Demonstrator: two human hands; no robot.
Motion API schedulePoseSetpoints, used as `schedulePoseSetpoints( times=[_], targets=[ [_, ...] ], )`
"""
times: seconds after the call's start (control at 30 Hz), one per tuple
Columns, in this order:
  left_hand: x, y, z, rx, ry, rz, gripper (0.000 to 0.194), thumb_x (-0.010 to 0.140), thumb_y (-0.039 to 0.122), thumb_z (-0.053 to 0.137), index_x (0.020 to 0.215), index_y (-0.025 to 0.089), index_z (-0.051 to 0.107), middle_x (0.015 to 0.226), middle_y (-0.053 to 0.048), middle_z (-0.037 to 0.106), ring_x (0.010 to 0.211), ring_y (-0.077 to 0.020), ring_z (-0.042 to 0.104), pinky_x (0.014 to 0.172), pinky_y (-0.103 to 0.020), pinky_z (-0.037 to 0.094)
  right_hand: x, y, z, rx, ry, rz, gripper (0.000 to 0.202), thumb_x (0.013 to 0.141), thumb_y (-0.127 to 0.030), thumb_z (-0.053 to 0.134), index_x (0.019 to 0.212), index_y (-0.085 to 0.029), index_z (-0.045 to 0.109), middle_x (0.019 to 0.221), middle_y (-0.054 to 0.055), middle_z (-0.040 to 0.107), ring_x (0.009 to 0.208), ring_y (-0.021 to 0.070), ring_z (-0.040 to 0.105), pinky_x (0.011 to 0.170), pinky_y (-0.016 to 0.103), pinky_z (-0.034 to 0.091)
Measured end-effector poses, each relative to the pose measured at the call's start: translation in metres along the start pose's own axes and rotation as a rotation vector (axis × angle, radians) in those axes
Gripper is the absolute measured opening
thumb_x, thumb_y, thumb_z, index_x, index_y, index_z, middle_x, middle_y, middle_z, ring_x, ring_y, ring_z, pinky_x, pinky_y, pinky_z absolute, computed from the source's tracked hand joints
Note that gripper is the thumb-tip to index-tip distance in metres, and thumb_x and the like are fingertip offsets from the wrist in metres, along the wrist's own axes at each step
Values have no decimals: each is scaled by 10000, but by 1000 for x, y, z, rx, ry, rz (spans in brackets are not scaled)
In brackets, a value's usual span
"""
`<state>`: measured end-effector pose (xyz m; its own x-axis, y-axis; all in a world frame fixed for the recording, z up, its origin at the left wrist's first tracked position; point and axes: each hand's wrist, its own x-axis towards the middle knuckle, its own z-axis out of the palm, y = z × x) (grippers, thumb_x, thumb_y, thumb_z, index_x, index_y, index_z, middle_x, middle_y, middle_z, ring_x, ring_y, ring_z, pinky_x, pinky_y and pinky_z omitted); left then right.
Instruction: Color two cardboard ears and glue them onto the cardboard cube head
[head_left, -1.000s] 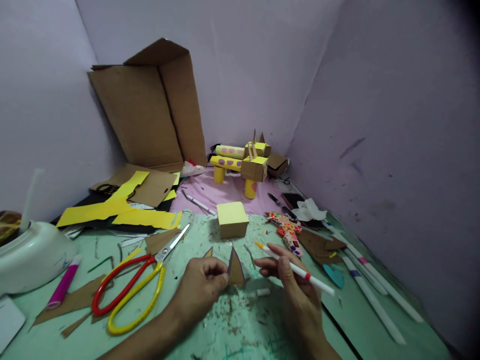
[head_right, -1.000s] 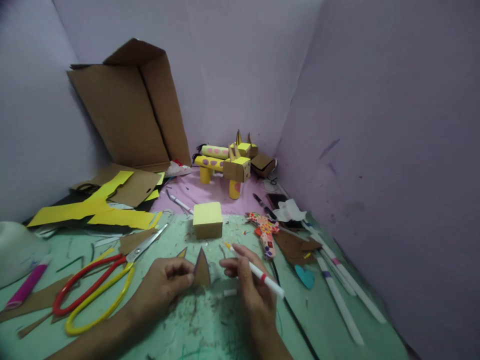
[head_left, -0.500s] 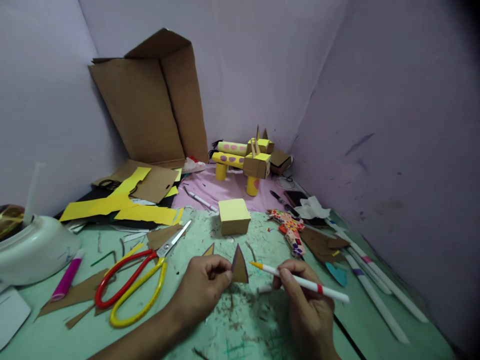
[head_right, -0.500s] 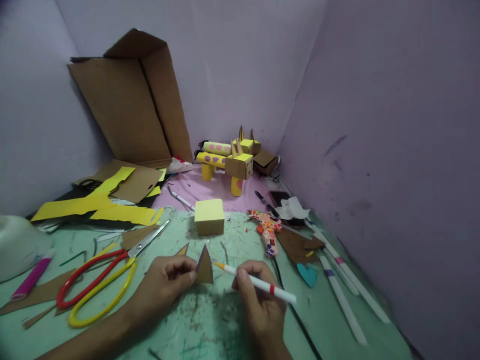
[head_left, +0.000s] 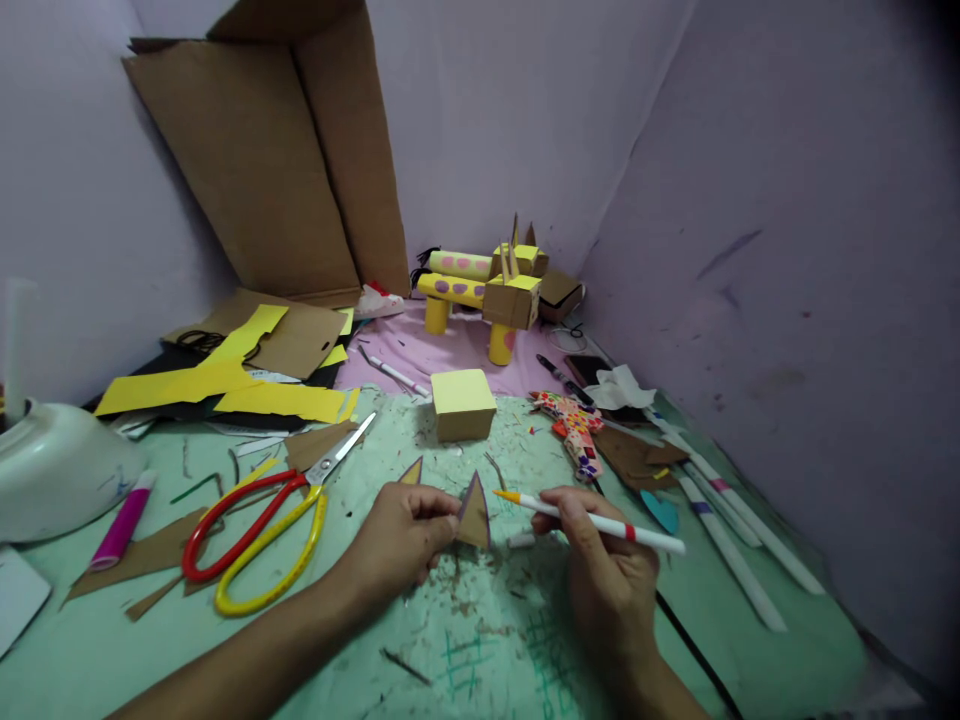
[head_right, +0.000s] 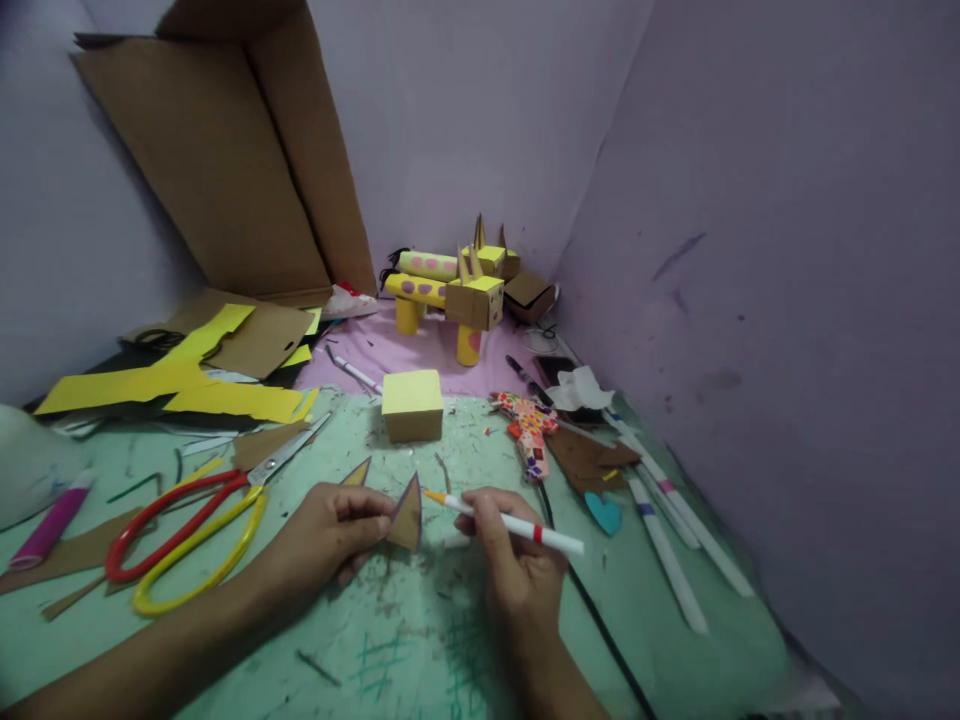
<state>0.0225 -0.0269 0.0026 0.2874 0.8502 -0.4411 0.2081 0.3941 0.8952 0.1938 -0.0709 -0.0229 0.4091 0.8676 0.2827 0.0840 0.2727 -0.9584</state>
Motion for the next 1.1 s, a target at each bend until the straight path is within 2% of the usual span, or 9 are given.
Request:
schedulePoseSetpoints(
  times=[0.13,0.23,0.33,0.47,0.57,0.67,0.77,1.0,1.1],
  targets=[
    [-2,3,0,3,-22,-4,198,651,245,562,779,112,634,362,90,413,313,-53,316,320,-179,233,-2,-2,3,-50,-61,17,168,812,-353,612,779,-225,715,630,-1,685,593,140,634,548,219,487],
    [-2,4,0,9,2,-15,108,651,183,543,730,133,598,383,87,437,313,-54,337,316,-172,254,-2,-2,5,-80,-55,27,176,807,-362,614,786,-221,717,651,11,695,611,151,641,556,227,487],
    [-1,4,1,20,-2,-6,60,646,134,518,673,151,569,393,81,459,299,-54,341,303,-171,258,0,-1,5,-79,-103,72,199,819,-382,594,807,-215,703,703,29,707,649,169,658,551,239,507],
    [0,5,3,49,9,-20,96,659,93,490,682,159,555,363,96,427,295,-61,339,297,-169,274,3,-2,6,-10,-161,149,212,876,-368,513,969,-230,645,839,45,719,769,187,685,698,312,545],
    [1,5,4,62,28,-30,103,669,88,482,701,163,545,368,101,422,295,-63,342,299,-171,275,3,-4,10,-63,-296,60,181,826,-277,575,1000,-229,591,916,46,699,864,194,663,778,331,520],
    [2,5,5,75,25,-27,87,670,110,481,705,173,530,358,106,409,286,-68,339,307,-181,262,2,-5,16,-183,-387,-55,201,731,-180,626,911,-214,543,831,16,651,745,161,632,679,276,507],
    [1,4,4,74,-12,11,57,645,153,512,696,172,528,366,106,395,303,-65,329,338,-194,253,2,-3,20,-205,-362,-35,164,726,-152,588,835,-215,481,686,-36,561,545,108,534,512,222,446],
    [-1,4,2,104,-79,150,165,570,277,615,649,141,564,541,42,464,483,-76,346,465,-232,242,7,-1,19,105,-340,211,235,716,-173,632,864,-229,459,749,-46,559,593,97,544,530,200,462],
    [0,5,2,118,-116,152,151,574,293,593,589,150,546,533,39,443,502,-88,356,494,-247,250,8,-3,20,141,-364,215,233,715,-178,651,864,-228,479,745,-50,562,593,92,546,535,193,469]
  ],
)
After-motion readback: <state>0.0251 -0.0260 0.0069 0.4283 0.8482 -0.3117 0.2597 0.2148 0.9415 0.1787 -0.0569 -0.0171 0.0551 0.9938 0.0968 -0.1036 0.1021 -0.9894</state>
